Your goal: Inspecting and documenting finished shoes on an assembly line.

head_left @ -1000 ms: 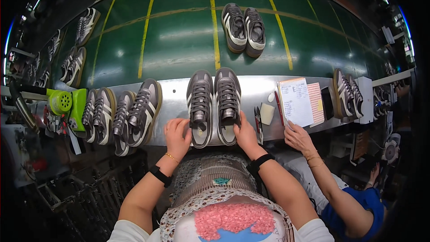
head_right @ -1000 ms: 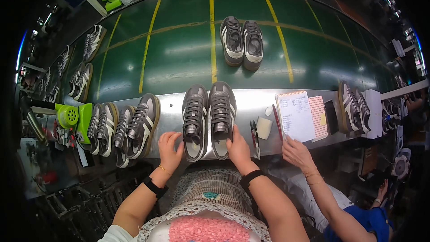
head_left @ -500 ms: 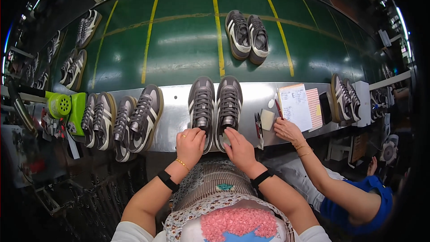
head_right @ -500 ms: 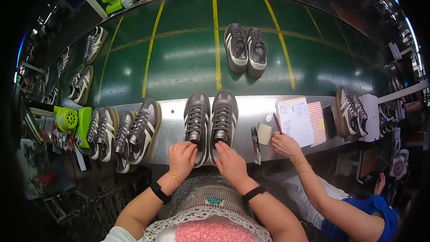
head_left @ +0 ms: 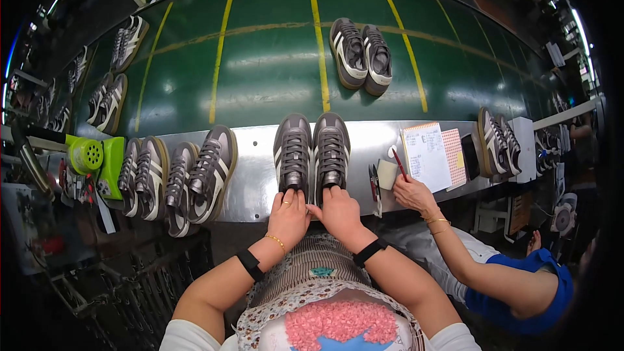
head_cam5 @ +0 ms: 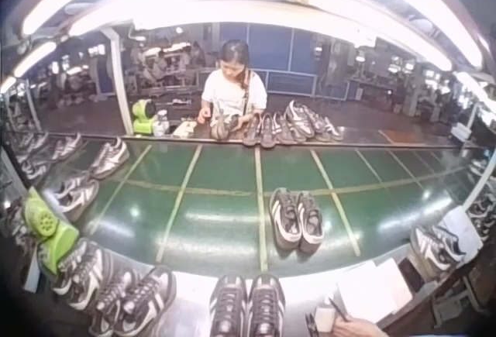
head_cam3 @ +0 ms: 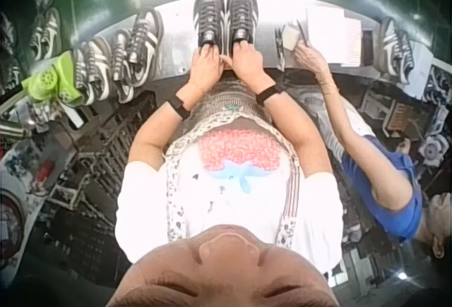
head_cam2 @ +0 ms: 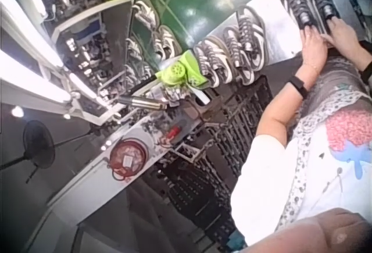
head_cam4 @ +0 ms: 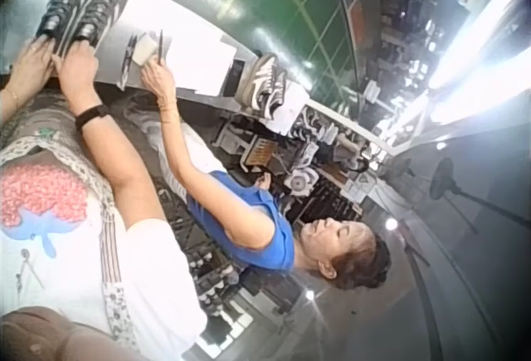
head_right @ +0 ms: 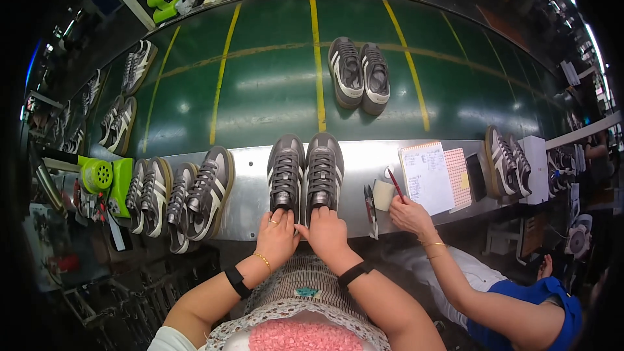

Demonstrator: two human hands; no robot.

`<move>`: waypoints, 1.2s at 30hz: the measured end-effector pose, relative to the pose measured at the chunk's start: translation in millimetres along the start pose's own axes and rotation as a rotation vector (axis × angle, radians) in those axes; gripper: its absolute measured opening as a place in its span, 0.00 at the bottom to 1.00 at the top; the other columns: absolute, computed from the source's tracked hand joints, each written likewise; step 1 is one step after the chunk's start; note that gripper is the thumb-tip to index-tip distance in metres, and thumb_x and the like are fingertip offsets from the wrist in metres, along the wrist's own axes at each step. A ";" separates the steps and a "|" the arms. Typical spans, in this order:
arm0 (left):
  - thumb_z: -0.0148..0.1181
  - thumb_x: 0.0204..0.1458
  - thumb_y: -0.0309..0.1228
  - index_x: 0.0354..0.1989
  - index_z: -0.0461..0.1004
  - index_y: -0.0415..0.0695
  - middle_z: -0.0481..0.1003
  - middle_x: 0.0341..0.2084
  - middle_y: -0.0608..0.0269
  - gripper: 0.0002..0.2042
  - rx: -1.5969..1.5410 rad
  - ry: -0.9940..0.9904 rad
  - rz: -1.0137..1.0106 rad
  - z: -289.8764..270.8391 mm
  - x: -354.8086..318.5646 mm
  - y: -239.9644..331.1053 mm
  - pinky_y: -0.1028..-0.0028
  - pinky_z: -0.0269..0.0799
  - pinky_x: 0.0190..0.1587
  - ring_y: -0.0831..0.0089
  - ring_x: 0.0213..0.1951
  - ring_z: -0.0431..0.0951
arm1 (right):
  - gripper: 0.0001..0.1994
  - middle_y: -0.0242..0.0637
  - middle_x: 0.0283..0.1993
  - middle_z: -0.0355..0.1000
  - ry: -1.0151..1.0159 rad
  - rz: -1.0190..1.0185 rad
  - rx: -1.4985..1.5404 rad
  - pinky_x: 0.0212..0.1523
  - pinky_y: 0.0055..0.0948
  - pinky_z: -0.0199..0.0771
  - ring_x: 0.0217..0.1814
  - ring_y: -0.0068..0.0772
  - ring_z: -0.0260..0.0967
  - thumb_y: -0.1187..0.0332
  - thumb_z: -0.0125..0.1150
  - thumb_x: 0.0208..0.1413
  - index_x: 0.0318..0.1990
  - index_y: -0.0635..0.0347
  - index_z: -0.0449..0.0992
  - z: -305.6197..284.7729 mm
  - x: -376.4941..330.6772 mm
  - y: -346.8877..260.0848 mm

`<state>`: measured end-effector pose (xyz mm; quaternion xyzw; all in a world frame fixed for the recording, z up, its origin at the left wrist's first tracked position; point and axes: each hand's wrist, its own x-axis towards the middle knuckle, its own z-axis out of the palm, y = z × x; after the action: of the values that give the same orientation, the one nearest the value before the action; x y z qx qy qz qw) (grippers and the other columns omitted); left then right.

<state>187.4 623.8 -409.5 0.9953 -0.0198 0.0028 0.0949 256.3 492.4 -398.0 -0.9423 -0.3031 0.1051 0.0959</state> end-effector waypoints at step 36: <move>0.47 0.47 0.15 0.62 0.48 0.43 0.53 0.55 0.59 0.31 -1.218 0.248 -0.466 43.1 -9.7 -37.5 0.72 0.54 0.59 0.68 0.57 0.56 | 0.39 0.54 0.63 0.46 0.253 0.197 0.826 0.64 0.37 0.43 0.65 0.51 0.45 0.81 0.44 0.40 0.64 0.66 0.39 37.0 -28.1 20.6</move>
<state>179.3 652.9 -459.0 0.7341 0.2091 0.0849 0.6404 235.9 463.7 -434.6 -0.8547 -0.1302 0.1099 0.4904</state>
